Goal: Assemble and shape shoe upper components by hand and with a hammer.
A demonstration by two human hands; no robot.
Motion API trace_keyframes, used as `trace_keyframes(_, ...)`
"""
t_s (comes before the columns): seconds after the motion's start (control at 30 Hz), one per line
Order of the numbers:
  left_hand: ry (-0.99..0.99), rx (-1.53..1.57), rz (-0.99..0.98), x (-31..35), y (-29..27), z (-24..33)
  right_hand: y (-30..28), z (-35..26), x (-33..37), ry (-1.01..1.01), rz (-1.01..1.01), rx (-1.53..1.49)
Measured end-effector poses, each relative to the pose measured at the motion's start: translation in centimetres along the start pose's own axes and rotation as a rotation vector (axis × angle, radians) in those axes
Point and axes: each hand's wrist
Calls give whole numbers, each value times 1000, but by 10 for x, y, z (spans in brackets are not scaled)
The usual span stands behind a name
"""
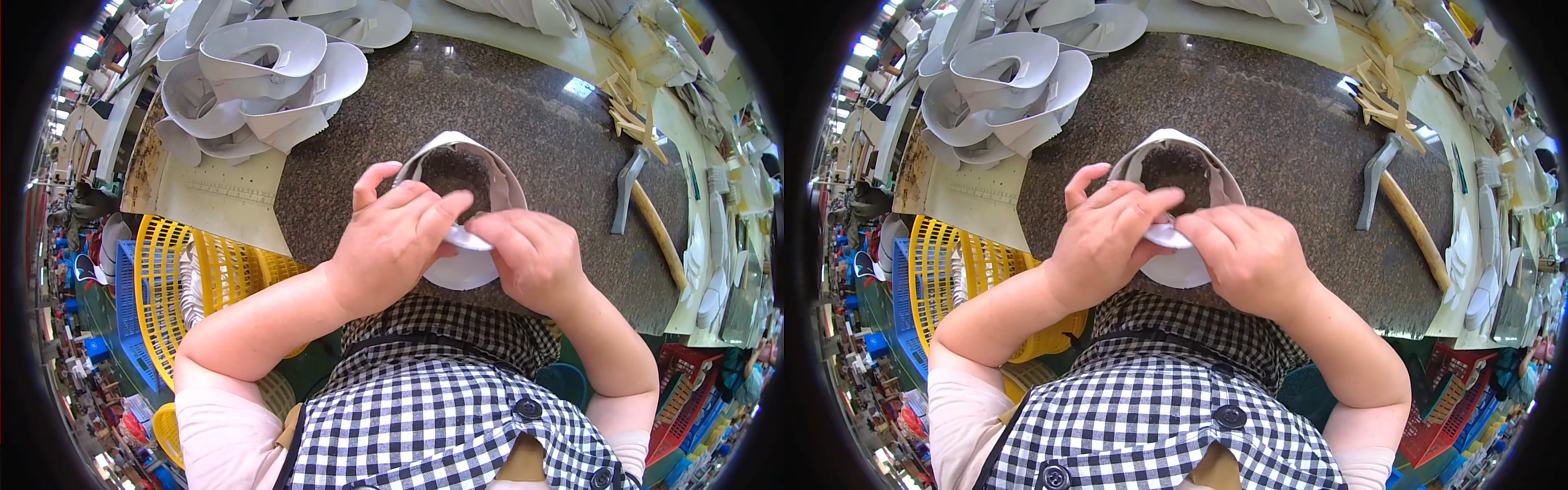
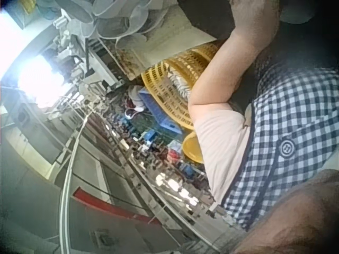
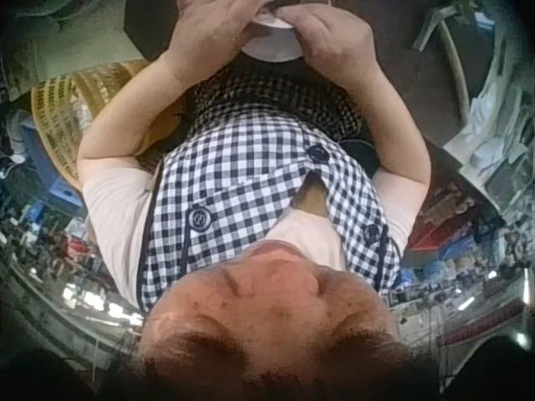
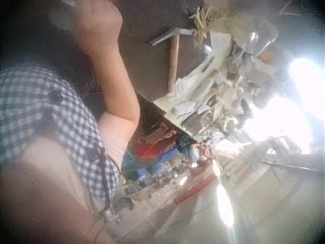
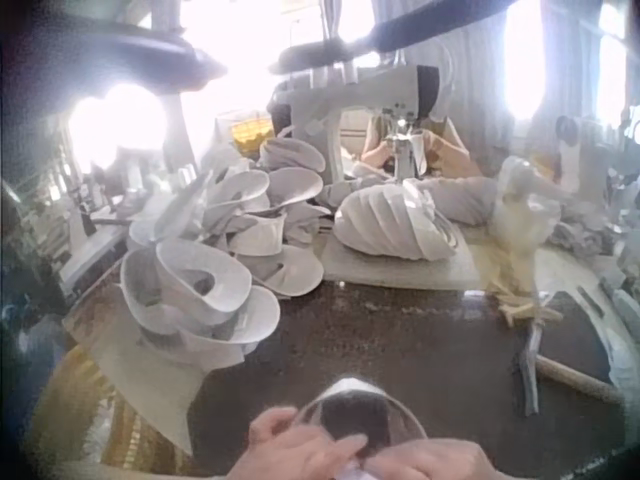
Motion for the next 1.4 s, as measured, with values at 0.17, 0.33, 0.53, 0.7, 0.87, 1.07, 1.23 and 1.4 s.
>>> trace_keyframes(0.17,58,-60,106,9,9,6,-8,-1,10,-27,-120,-2)
trace_keyframes(0.33,132,-175,128,14,7,10,-9,5,19,-97,-166,-4)
trace_keyframes(0.53,199,-346,40,24,4,21,-7,6,24,-84,-181,-32)
trace_keyframes(0.7,168,-292,-62,33,0,16,-12,8,26,-93,-233,-54)
trace_keyframes(0.87,160,-196,-186,42,-6,12,-14,6,29,-97,-281,-62)
trace_keyframes(1.07,165,-130,-299,55,-4,10,-17,-15,29,-53,-414,85)
trace_keyframes(1.23,144,-96,-76,71,-1,16,-11,-29,35,-34,-399,209)
trace_keyframes(1.4,-290,171,120,42,9,38,10,-52,26,18,-199,231)
Point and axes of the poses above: each hand's wrist, its own x-axis away from the middle knuckle, its own y-axis out of the palm, z = x × y, and after that the axes turned 10 degrees about -x, right-handed
